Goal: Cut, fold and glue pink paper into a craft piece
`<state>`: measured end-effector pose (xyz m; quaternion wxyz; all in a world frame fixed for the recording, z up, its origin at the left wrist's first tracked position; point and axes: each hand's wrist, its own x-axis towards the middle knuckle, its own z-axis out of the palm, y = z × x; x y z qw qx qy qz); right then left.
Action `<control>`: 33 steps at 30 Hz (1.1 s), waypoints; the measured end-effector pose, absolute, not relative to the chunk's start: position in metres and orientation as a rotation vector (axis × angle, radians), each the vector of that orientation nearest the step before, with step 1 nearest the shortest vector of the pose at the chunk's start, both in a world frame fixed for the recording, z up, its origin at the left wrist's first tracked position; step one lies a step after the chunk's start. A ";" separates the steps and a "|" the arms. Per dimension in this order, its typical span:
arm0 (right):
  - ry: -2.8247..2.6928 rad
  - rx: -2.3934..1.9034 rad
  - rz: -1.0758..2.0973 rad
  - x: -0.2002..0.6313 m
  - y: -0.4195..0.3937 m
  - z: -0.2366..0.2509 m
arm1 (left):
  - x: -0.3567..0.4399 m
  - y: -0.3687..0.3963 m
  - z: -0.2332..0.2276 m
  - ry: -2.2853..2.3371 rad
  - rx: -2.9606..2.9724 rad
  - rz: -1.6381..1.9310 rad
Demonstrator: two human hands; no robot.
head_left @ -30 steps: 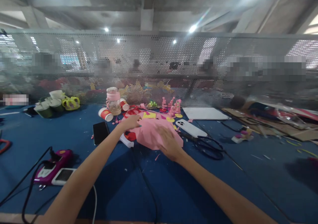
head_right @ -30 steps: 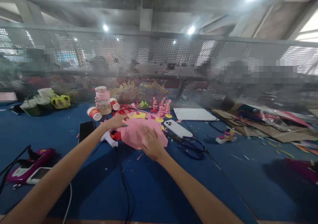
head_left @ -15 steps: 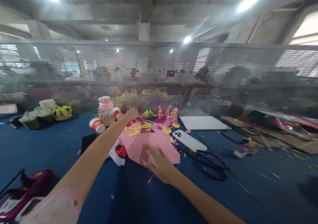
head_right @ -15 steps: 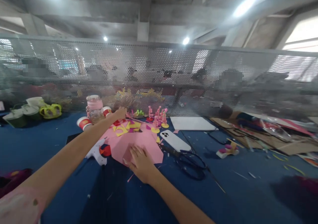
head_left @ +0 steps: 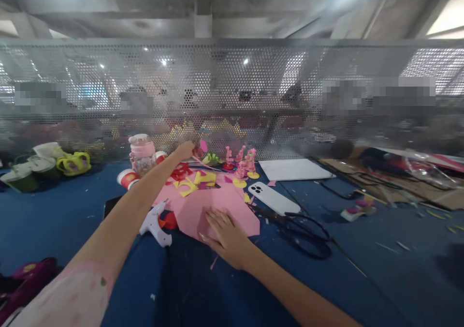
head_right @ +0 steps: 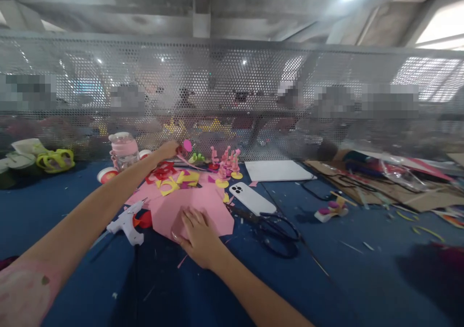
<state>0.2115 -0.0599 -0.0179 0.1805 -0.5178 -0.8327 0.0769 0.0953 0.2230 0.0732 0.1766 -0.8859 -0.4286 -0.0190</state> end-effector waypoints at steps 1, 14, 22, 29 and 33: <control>-2.355 -1.461 0.213 0.212 -0.060 -0.018 | 0.099 0.220 0.078 -1.154 -2.504 -0.087; -2.385 -1.463 0.220 0.213 -0.059 -0.018 | 0.182 0.177 0.036 -0.445 -2.528 -0.151; -2.398 -1.476 0.236 0.212 -0.059 -0.017 | 0.184 0.166 0.025 -0.400 -2.519 -0.145; -2.374 -1.463 0.261 0.213 -0.059 -0.016 | 0.153 0.178 0.041 -0.583 -2.523 -0.221; -2.367 -1.455 0.252 0.212 -0.060 -0.017 | 0.133 0.186 0.048 -0.993 -2.513 -0.320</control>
